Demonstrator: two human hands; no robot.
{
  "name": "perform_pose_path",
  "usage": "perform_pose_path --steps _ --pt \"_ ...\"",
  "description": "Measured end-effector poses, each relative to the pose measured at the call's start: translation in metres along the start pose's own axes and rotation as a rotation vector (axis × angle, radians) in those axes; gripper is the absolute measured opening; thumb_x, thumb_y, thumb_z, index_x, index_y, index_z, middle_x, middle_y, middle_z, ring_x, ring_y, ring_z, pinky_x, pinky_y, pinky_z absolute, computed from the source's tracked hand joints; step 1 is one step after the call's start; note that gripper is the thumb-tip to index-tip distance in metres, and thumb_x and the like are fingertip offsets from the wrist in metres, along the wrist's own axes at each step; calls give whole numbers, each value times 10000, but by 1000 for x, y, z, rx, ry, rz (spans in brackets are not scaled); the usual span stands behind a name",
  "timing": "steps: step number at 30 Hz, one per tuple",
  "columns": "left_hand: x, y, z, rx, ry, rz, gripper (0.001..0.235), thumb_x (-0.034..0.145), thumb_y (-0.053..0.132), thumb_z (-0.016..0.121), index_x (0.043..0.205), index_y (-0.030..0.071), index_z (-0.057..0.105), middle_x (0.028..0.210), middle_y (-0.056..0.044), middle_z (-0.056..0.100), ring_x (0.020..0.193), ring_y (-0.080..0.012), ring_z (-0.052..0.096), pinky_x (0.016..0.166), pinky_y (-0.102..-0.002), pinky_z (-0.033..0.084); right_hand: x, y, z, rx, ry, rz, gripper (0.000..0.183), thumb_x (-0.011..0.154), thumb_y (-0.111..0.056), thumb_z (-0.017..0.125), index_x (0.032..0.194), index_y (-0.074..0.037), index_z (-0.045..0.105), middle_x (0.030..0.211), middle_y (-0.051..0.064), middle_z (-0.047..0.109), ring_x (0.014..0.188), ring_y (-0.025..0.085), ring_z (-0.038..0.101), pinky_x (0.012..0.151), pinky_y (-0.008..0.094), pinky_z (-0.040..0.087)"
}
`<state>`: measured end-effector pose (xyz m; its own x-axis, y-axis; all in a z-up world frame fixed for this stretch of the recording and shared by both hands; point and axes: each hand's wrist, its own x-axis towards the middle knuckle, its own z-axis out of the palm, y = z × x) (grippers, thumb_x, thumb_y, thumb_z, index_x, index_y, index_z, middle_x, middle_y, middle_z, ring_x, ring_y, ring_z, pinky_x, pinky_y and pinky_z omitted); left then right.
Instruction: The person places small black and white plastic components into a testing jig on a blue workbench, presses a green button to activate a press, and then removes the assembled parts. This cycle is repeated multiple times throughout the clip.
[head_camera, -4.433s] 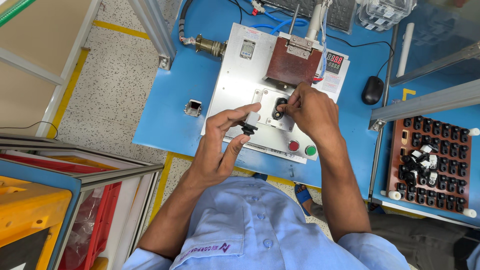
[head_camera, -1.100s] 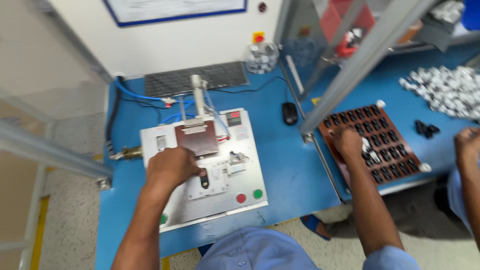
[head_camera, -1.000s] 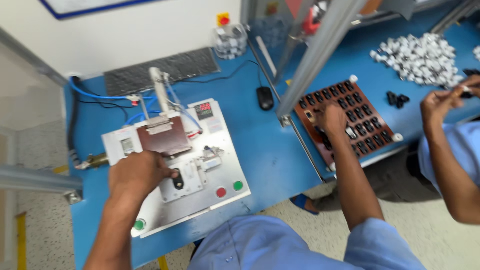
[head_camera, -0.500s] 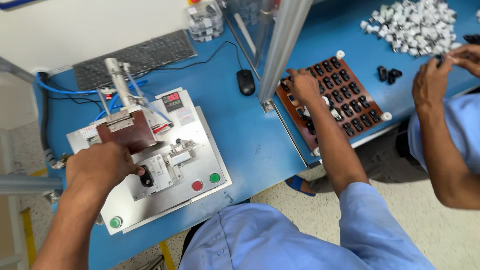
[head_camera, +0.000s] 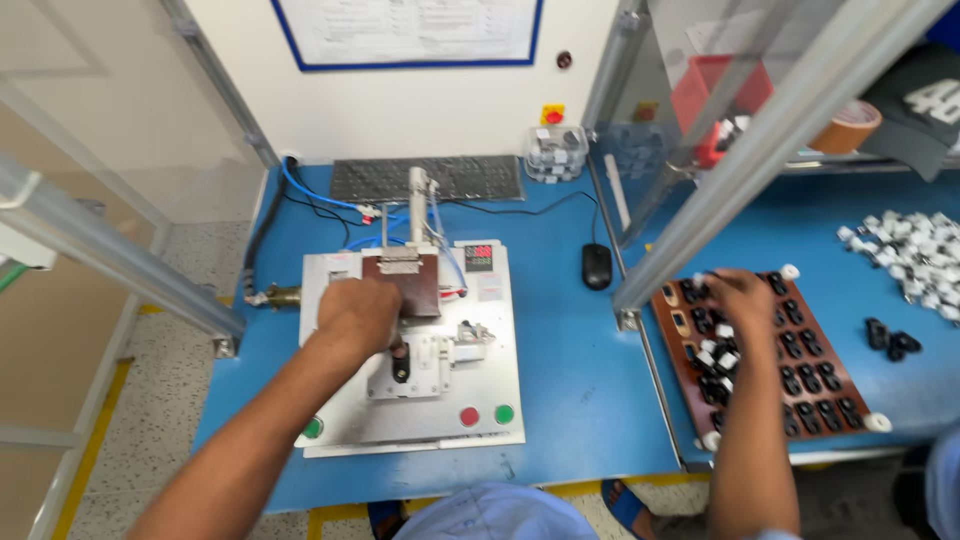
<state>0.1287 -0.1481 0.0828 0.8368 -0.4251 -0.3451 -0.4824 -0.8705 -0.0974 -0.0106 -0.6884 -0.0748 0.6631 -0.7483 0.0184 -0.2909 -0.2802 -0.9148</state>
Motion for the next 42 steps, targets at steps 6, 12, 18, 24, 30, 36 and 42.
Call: perform_pose_path --steps 6,12,18,24,30,36,42 --pt "-6 -3 -3 -31 65 85 295 750 327 869 959 132 798 979 -118 769 930 -308 753 776 -421 594 -112 -34 4 490 -163 59 251 993 -43 587 1232 24 625 1053 131 663 916 254 731 828 377 642" --pt "-26 -21 10 -375 75 95 238 791 313 827 940 134 781 919 -101 758 885 -302 724 779 -427 551 -200 -48 79 568 -448 161 325 929 -101 608 1236 -8 658 1158 165 699 934 272 729 772 438 602" --pt "-75 -47 111 -832 709 343 128 872 200 755 909 80 782 944 -70 775 1007 -274 667 948 -431 482 -244 -36 128 448 -500 274 322 894 -122 662 1190 -4 708 1172 154 688 922 284 724 808 451 614" --pt "-105 -67 223 -902 821 -403 529 800 262 804 1261 64 633 1278 -164 642 1242 -358 538 1043 -476 419 -261 -15 145 -56 -364 119 371 902 -193 675 1228 -54 783 1218 98 645 1088 227 676 910 383 617" --pt "-92 -86 254 -1412 277 -476 557 960 282 648 1481 179 482 1495 -133 528 1450 -290 424 1167 -474 352 -280 -7 172 -6 -467 259 431 911 -264 700 1284 -49 717 1341 117 570 1234 257 622 996 410 592" --pt "-91 -94 226 -1683 33 -562 635 903 115 664 1495 198 451 1475 -125 579 1345 -289 574 1131 -452 447 -279 -10 179 0 -510 351 555 805 -240 808 1319 -71 686 1369 106 579 1145 274 661 987 415 573" --pt "-86 -90 221 -1800 207 -561 592 790 -75 679 1354 89 601 1251 -162 746 1172 -275 675 1045 -410 487 -277 -22 183 62 -443 429 535 730 -134 879 1223 21 743 1219 179 685 1005 284 691 926 392 572"
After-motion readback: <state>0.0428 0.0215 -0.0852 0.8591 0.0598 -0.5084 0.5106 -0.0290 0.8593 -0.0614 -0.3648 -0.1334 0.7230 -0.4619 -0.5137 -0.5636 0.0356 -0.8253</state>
